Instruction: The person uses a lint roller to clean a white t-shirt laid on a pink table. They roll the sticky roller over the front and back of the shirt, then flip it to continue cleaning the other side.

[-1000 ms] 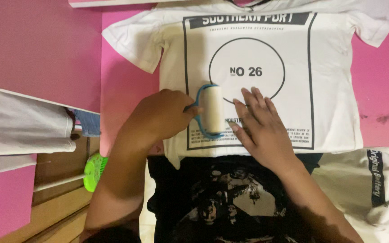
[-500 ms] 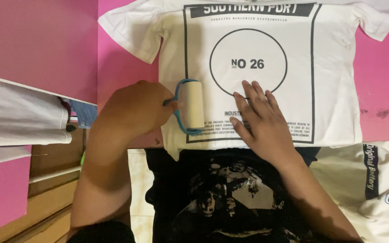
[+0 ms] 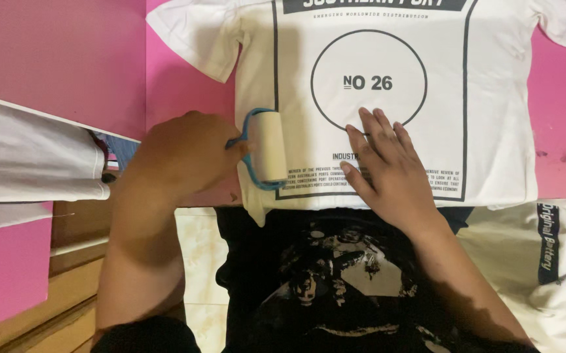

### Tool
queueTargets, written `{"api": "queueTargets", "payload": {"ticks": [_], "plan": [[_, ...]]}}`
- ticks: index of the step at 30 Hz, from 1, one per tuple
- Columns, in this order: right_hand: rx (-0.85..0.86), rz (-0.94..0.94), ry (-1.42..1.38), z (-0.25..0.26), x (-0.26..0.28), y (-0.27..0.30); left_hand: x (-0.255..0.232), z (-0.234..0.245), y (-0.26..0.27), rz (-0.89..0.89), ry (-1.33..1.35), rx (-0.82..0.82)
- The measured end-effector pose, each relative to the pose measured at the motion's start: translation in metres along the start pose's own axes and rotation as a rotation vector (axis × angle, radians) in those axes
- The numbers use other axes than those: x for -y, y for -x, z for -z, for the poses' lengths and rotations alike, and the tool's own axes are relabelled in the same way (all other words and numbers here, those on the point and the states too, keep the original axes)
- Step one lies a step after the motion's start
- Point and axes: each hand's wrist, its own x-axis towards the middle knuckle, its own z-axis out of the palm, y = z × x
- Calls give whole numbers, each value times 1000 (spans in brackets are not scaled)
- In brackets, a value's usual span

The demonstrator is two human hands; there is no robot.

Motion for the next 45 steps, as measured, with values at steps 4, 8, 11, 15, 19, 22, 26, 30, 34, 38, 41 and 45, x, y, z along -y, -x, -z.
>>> {"api": "queueTargets", "payload": {"ticks": [4, 8, 11, 15, 19, 22, 26, 30, 34, 38, 41, 45], "plan": [[9, -8, 1, 0, 0, 2, -3, -14, -3, -81, 99, -41], [18, 1, 29, -1, -2, 1, 20, -11, -1, -130, 62, -111], [19, -2, 14, -1, -2, 1, 35, -7, 10, -39, -30, -94], [20, -18, 7, -2, -2, 2, 22, -1, 21, -73, -65, -128], [17, -5, 22, -3, -2, 1, -9, 1, 25, -73, 35, 32], [18, -2, 5, -2, -3, 1, -11, 3, 33, -76, 29, 6], [28, -10, 0, -1, -2, 3, -7, -1, 38, -128, -37, -86], [19, -3, 7, 1, 0, 0, -23, -15, 24, -175, 7, -133], [15, -25, -139, 5, -2, 0, -31, -17, 19, -131, 32, -42], [-5, -99, -259, 20, -14, 10, -26, -9, 23, -99, -97, 0], [-29, -138, -153, 31, -25, 18, -32, -9, 19, -92, -54, 17], [-30, -144, -105, 29, -30, 24, -52, -23, 6, -160, 89, 50]]}}
